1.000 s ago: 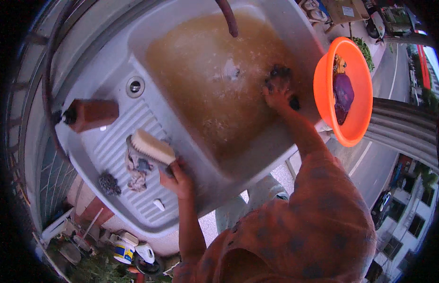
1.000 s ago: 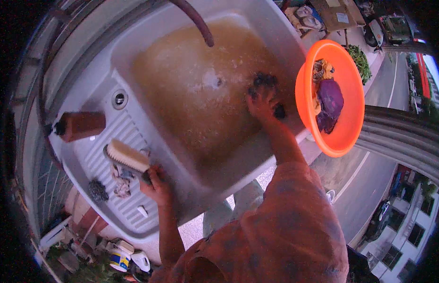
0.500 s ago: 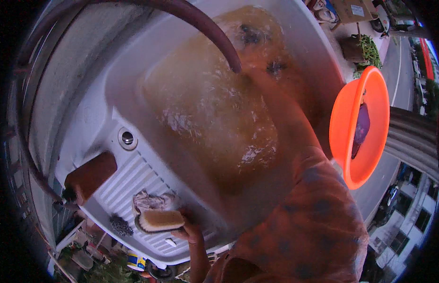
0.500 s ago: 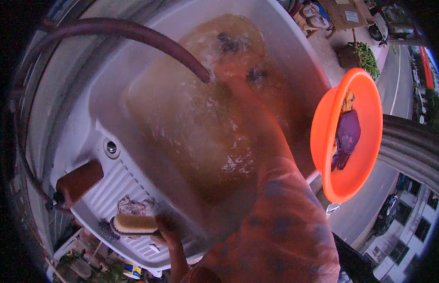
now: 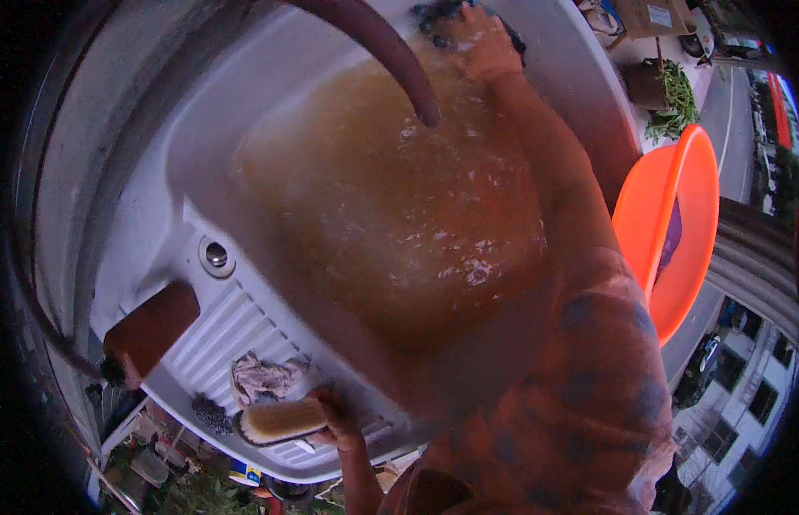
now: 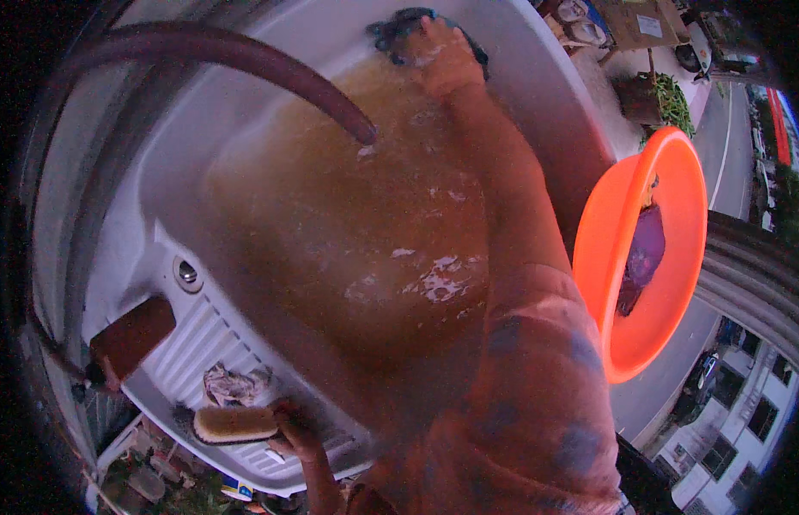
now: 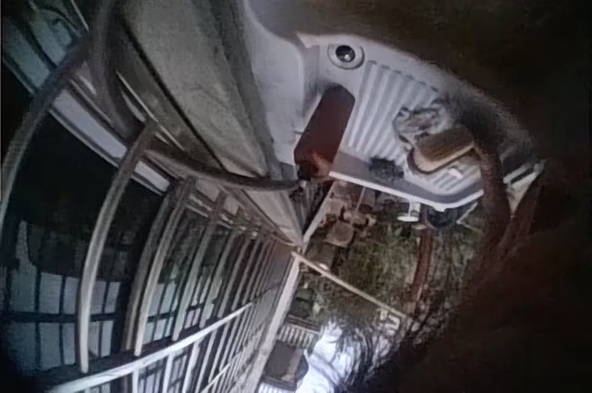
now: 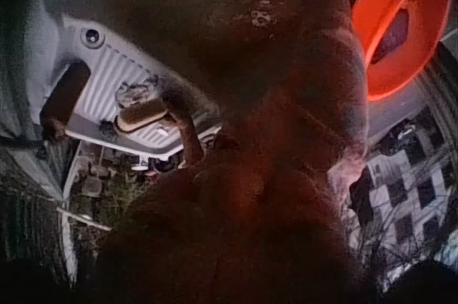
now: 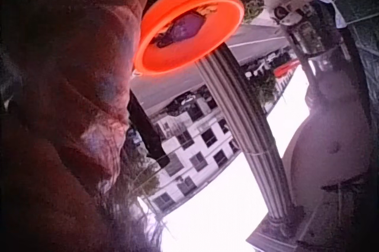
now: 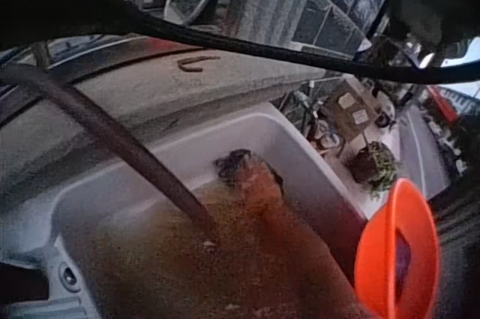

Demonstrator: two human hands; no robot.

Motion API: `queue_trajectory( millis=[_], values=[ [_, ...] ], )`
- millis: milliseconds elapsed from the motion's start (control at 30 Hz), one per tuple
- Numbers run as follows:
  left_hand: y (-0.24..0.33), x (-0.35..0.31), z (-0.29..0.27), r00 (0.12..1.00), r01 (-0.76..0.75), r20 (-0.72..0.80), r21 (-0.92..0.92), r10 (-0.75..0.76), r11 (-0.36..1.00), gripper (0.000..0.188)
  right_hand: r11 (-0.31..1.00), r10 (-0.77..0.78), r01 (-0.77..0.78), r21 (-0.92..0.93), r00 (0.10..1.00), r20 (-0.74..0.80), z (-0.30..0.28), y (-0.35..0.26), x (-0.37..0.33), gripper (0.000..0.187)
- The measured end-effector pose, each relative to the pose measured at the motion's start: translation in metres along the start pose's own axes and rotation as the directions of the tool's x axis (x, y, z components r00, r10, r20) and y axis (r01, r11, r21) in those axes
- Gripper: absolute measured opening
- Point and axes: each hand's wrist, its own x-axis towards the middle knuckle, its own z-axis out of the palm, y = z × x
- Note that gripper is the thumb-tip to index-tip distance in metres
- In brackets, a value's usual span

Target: The person carries a basin of clothes to an outdoor sink, fills it with water, and washes the items by hand. They use a brush to scrub a dark garment and apply liquid soap to a yellow cloth, scrubbing it on the sink's washboard before rinsing.

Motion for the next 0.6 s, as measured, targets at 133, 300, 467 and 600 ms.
queue_trajectory(
  millis=[133, 300, 467, 600],
  values=[
    [0.013, -0.012, 0.029, 0.932, -0.357, 0.228, 0.430, 0.283, 0.829, 0.029, 0.983, 0.072, -0.051, 0.175, 0.991, -0.114, 0.047, 0.007, -0.042, 0.071],
    [0.006, -0.008, 0.033, 0.884, -0.463, 0.326, 0.500, 0.336, 0.732, 0.023, 0.970, 0.195, -0.214, 0.114, 0.968, 0.156, 0.038, -0.038, -0.096, 0.074],
    [0.012, -0.010, 0.046, 0.922, -0.376, 0.302, 0.546, 0.243, 0.749, 0.039, 0.917, 0.122, -0.177, 0.357, 0.978, 0.170, 0.037, -0.108, -0.089, 0.071],
    [0.009, -0.002, 0.049, 0.891, -0.448, 0.330, 0.534, 0.311, 0.717, 0.037, 0.891, -0.247, 0.110, 0.440, 0.931, 0.268, 0.027, -0.163, -0.072, 0.060]
  ],
)
